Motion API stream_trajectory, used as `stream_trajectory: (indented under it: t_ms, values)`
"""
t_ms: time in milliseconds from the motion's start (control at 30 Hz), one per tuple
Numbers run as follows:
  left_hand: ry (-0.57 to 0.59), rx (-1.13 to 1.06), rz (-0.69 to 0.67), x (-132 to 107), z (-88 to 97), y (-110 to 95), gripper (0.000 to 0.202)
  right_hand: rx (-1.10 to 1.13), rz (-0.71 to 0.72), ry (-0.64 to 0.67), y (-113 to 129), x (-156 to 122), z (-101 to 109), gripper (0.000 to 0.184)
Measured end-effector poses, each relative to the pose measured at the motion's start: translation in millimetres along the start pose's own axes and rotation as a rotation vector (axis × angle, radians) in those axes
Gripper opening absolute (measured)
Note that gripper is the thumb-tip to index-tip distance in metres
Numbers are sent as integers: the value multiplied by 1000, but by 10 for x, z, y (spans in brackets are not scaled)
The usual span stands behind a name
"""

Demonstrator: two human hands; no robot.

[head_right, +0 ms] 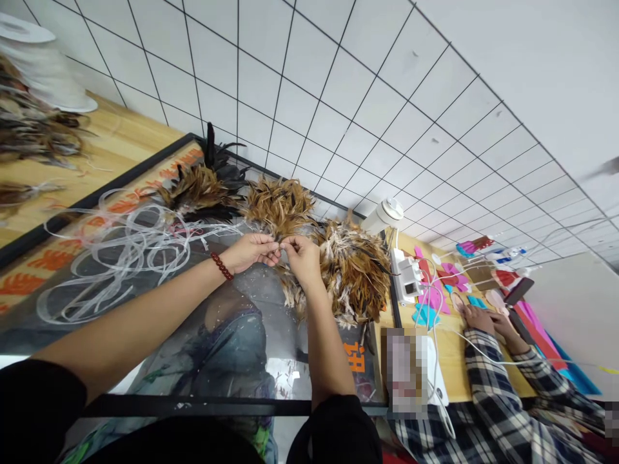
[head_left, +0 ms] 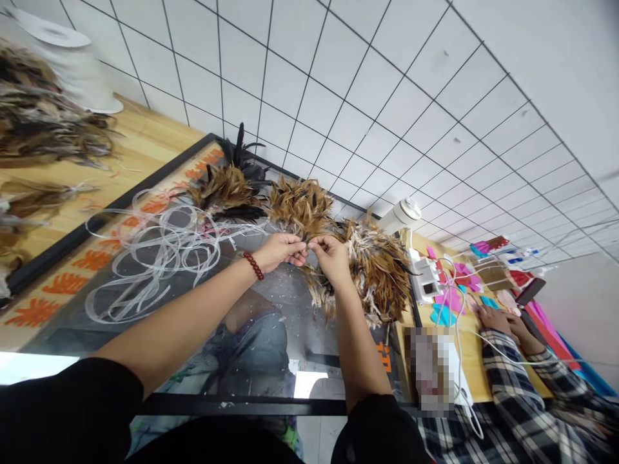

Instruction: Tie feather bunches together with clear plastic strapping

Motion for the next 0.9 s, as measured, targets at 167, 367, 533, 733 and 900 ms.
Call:
stream_trajectory:
  t_ms: [167,367,533,733,900]
  values:
    - [72,57,-6,-5,0,9,28,-28,40,-55,-3,-10,-68,11]
    - [87,-68,-12,-37,21,-39,23,204,-169,-41,-24,8,-26,34]
    - [316,-64,135,-74,27,-47,24,504,-260,383,90,-42,22,35]
    - [418,-79,196,-96,-33,-27,27,409,-179,187,83,-29,-5,33]
    - [354,-70,172,-70,-54,18,27,342,-156,70,-15,6,-82,28]
Point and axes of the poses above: each hand's wrist, its own x-axis towards the middle knuckle, its own z-axis out of the back of the hand, y = z × x, the point moved 1 cm from there along x, towards the middle knuckle, and after that the axes turned 2 degrees about z, right-handed, at the moved point
